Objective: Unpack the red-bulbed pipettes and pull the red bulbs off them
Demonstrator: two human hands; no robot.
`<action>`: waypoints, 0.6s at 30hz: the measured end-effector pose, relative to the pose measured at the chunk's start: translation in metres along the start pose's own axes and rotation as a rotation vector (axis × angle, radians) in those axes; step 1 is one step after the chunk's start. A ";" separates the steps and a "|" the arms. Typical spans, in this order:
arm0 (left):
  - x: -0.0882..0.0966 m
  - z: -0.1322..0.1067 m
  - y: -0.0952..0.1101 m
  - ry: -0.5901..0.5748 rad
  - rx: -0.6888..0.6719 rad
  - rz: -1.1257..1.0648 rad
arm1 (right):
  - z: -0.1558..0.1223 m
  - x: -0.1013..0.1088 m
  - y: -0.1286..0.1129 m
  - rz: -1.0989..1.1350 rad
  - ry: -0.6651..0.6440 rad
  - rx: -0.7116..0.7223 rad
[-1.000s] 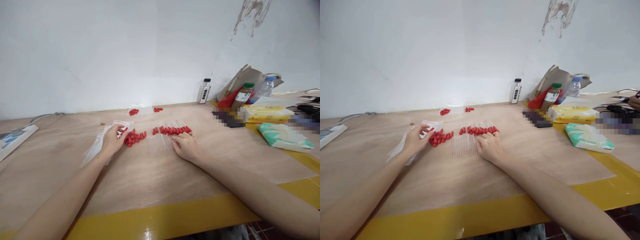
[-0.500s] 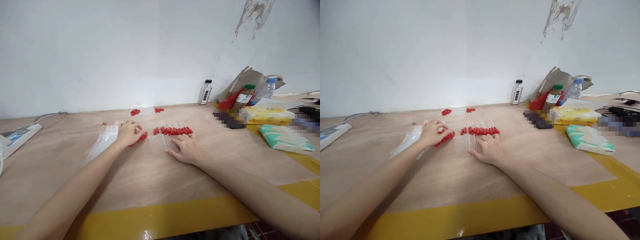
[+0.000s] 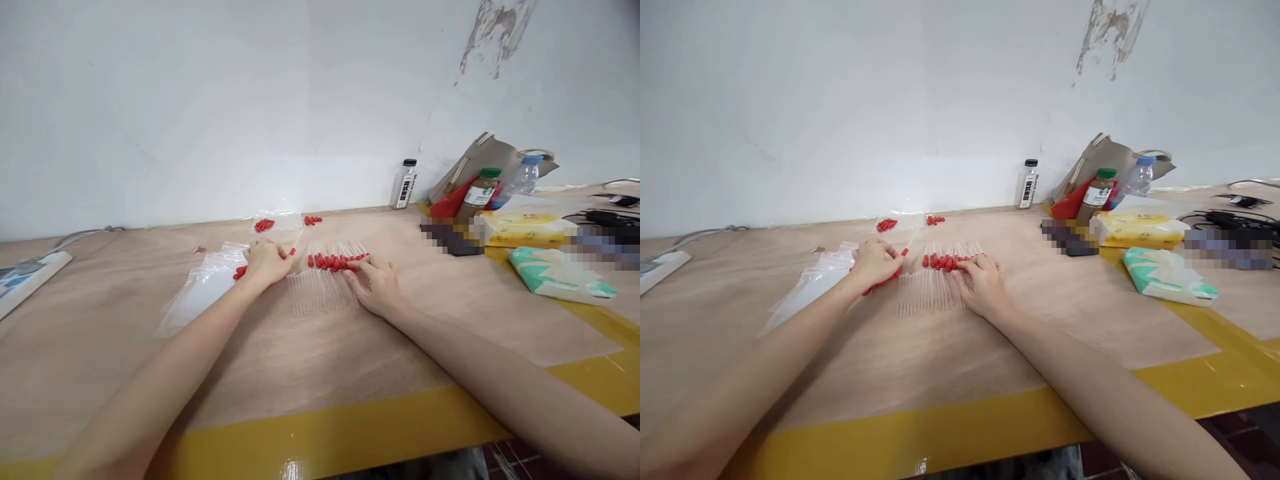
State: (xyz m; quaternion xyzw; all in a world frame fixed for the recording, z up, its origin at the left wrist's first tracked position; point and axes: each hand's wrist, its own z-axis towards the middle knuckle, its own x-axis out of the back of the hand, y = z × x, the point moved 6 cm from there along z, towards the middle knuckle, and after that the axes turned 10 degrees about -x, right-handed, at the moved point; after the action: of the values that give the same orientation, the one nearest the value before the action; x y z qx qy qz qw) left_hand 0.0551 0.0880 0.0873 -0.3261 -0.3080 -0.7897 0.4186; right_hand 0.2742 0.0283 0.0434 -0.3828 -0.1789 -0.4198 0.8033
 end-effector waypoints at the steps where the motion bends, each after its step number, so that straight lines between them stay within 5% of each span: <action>1: 0.007 -0.009 0.004 0.008 -0.043 0.062 | 0.000 0.001 -0.001 0.033 0.020 0.025; 4: 0.015 -0.039 0.023 -0.044 -0.269 0.088 | -0.002 0.005 -0.011 0.038 0.051 0.170; 8: 0.014 -0.075 0.045 0.035 -0.526 0.036 | -0.012 0.001 -0.030 -0.078 -0.036 0.382; 18: 0.005 -0.082 0.054 0.032 -0.621 -0.002 | -0.024 -0.005 -0.043 -0.048 -0.074 0.518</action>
State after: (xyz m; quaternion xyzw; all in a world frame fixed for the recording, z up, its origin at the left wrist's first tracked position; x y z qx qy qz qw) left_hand 0.0789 -0.0010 0.0537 -0.4258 -0.0457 -0.8513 0.3032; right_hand 0.2352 -0.0023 0.0453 -0.1749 -0.3187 -0.3646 0.8573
